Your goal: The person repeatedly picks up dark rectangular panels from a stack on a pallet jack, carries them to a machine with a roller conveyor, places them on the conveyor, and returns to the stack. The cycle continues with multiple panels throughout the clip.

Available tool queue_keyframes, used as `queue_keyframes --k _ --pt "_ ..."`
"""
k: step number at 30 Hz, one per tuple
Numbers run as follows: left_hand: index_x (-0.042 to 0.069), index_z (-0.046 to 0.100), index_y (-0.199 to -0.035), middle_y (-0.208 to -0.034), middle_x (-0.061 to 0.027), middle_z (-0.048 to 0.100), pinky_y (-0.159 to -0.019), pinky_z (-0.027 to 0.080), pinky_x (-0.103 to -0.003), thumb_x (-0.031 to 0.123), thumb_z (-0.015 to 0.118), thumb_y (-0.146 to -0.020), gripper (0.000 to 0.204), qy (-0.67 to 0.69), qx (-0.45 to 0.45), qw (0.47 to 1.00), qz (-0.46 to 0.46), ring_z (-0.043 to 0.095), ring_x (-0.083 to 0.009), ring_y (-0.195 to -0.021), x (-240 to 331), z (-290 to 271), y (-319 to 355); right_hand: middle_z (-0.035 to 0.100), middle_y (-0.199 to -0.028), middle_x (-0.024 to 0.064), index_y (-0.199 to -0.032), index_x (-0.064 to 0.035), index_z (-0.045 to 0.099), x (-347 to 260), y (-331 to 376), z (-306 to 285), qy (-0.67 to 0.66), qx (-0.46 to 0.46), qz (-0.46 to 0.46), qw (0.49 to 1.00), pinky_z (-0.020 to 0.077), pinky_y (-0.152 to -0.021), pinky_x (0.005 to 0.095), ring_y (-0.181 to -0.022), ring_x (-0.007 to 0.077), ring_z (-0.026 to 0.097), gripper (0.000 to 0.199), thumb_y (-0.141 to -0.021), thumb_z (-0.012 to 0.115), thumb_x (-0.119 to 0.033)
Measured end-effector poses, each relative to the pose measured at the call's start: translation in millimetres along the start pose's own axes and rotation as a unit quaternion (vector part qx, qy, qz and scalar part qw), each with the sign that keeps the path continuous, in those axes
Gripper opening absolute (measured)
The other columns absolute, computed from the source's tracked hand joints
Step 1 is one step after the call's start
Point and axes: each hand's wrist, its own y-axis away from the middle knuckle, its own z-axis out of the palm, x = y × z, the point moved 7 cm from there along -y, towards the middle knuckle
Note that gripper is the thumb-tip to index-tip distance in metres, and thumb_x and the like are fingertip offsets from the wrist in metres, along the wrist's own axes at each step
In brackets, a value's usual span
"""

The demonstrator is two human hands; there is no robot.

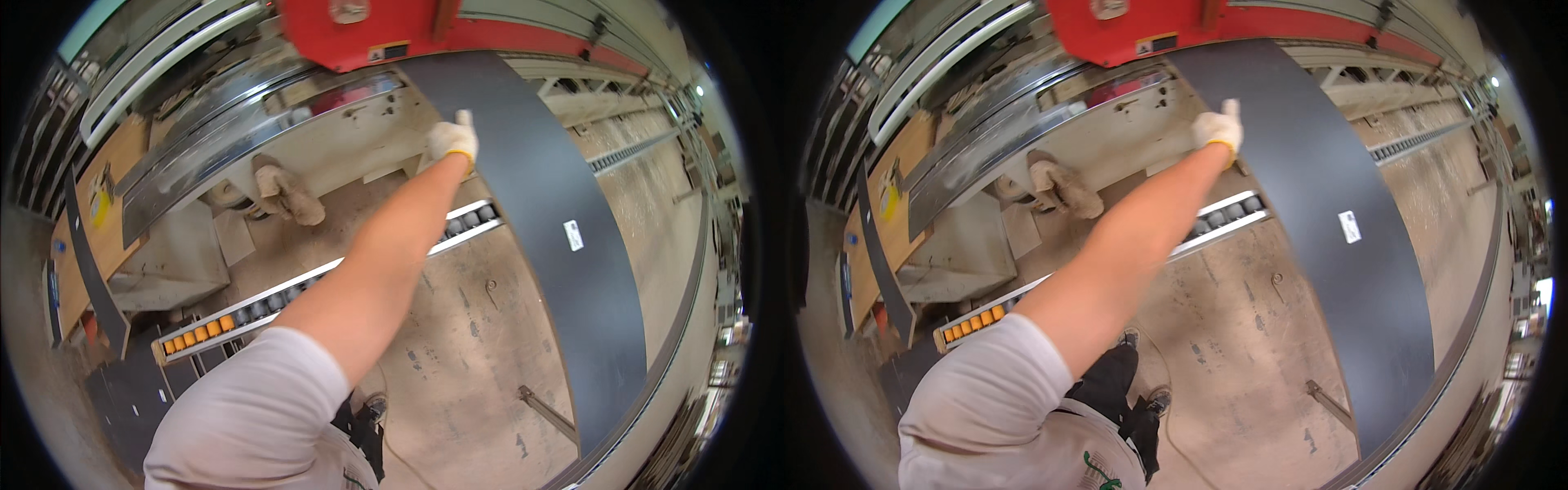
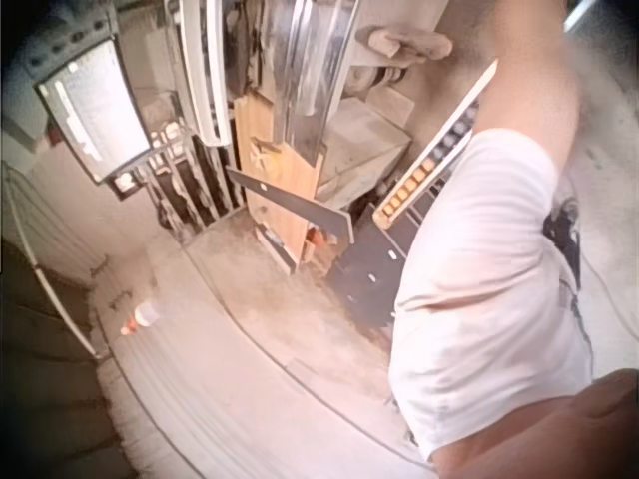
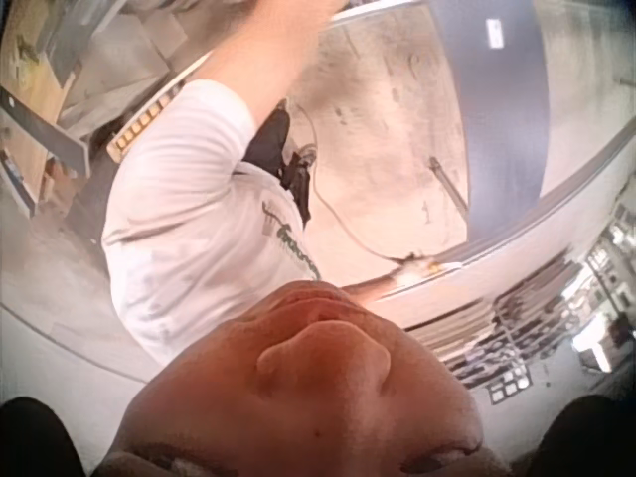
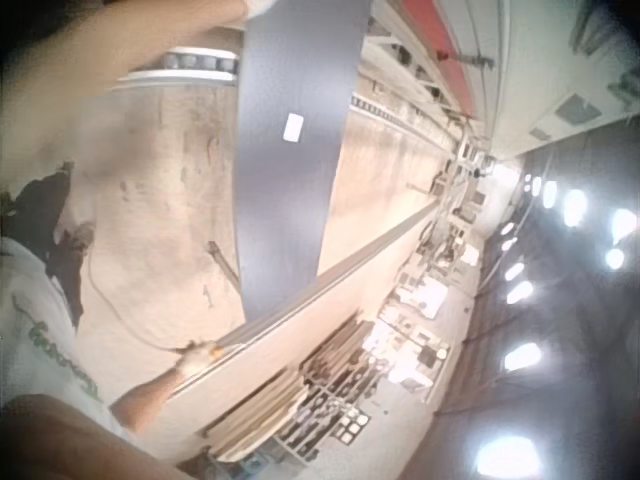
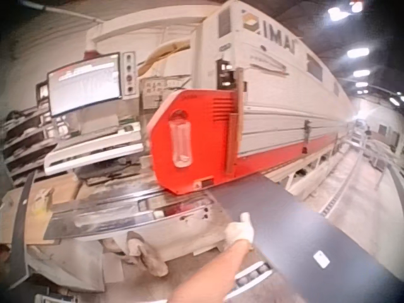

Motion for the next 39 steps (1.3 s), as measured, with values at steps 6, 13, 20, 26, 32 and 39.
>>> queue_keyframes --k 6,13,20,26,32,39 --pt "-0.001 0.080 -0.085 -0.078 -0.0182 0.078 -0.087 0.059 -0.046 0.064 0.064 -0.099 0.069 -0.134 -0.332 0.909 0.215 0.079 -0.0332 -0.085 -17.2 -53.0 9.9 0.073 -0.105 0.0134 -0.134 0.0022 0.062 -141.0 171.6 154.3 -0.039 -0.352 -0.032 0.934 0.0539 -0.063 0.0351 -0.077 0.0212 0.064 0.041 -0.109 0.062 -0.030" --pt "0.002 0.078 -0.090 -0.085 -0.0101 0.077 -0.073 0.056 -0.038 0.052 0.069 -0.103 0.052 -0.016 -0.092 0.992 0.090 0.072 -0.0178 -0.075 -200.6 -452.3 69.9 0.074 -0.079 0.0188 -0.111 0.0039 0.070 -330.1 369.6 256.5 0.055 -0.588 -0.342 0.731 0.0565 -0.068 0.0444 -0.072 0.0331 0.073 0.040 -0.101 0.069 -0.035" --pt "0.000 0.073 -0.087 -0.078 -0.0070 0.070 -0.062 0.052 -0.033 0.042 0.075 -0.102 0.044 0.106 0.346 0.923 -0.133 0.065 -0.0169 -0.062 -452.2 -754.2 336.1 0.075 -0.083 0.0207 -0.114 0.0023 0.069 -334.5 435.7 245.3 0.088 -0.584 -0.473 0.654 0.0577 -0.075 0.0482 -0.080 0.0394 0.076 0.040 -0.102 0.068 -0.036" --pt "0.003 0.079 -0.078 -0.069 -0.0110 0.076 -0.073 0.059 -0.040 0.048 0.070 -0.098 0.050 0.075 0.346 0.852 -0.386 0.075 -0.0242 -0.065 -662.2 -659.2 593.7 0.074 -0.091 0.0303 -0.119 -0.0016 0.071 -199.8 499.3 242.4 0.275 -0.657 -0.633 0.304 0.0565 -0.075 0.0546 -0.089 0.0499 0.074 0.043 -0.103 0.068 -0.042" --pt "-0.004 0.077 -0.088 -0.080 -0.0158 0.078 -0.073 0.058 -0.045 0.038 0.073 -0.100 0.043 0.164 0.282 0.732 -0.598 0.075 -0.0278 -0.070 -784.7 -519.5 772.0 0.074 -0.076 0.0191 -0.112 0.0008 0.069 -88.6 585.5 224.3 0.266 -0.696 -0.656 0.120 0.0566 -0.065 0.0436 -0.070 0.0339 0.075 0.037 -0.104 0.070 -0.035" --pt "-0.004 0.080 -0.097 -0.089 -0.0194 0.082 -0.089 0.060 -0.045 0.050 0.068 -0.099 0.056 0.175 0.272 0.674 -0.664 0.080 -0.0312 -0.093 -813.5 -519.6 836.1 0.075 -0.087 0.0224 -0.113 0.0045 0.068 -25.7 697.0 208.5 0.290 -0.740 -0.605 0.041 0.0550 -0.066 0.0496 -0.071 0.0371 0.073 0.038 -0.108 0.066 -0.033"
